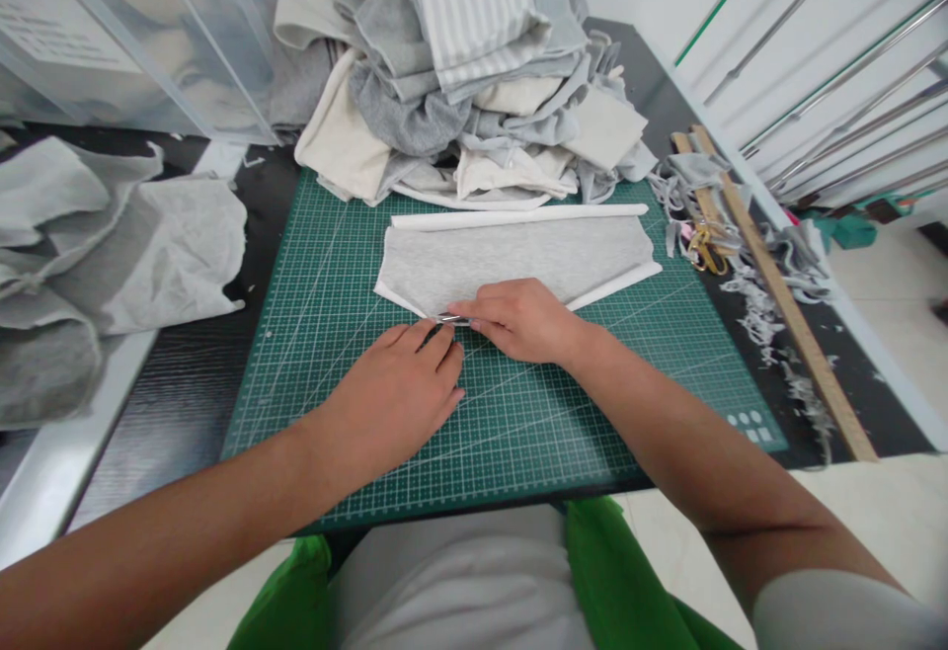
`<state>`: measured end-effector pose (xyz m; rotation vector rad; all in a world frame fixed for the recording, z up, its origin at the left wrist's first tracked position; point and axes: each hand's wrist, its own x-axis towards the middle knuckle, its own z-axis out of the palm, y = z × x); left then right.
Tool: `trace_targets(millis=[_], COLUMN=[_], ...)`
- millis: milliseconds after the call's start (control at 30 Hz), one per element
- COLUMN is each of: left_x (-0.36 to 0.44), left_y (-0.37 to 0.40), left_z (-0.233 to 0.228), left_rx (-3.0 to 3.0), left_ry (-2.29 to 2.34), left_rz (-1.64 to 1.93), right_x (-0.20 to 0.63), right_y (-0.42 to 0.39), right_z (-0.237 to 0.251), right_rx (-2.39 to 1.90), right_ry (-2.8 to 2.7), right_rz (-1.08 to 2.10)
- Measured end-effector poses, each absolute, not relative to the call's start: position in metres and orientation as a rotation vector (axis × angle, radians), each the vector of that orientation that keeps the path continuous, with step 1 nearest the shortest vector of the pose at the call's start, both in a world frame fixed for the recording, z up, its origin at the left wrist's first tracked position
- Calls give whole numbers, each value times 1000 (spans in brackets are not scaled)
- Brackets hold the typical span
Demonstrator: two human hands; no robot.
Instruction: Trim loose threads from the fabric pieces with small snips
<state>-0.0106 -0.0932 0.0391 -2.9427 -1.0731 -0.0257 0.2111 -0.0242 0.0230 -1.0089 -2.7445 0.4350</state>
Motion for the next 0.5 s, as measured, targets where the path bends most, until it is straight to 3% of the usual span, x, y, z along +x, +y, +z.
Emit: trace_targets(millis=[267, 500], left_x=[-10, -10], left_y=[-93, -95], left_z=[39, 42], left_rx=[-2952, -2957], left_ry=[-1095, -1089], left_rz=[9, 7], right_x=[207, 212], right_y=[-23, -22], right_z=[32, 20], right_rx=[-998, -978], right_ry=[-2902, -2741], right_rz=[282, 469])
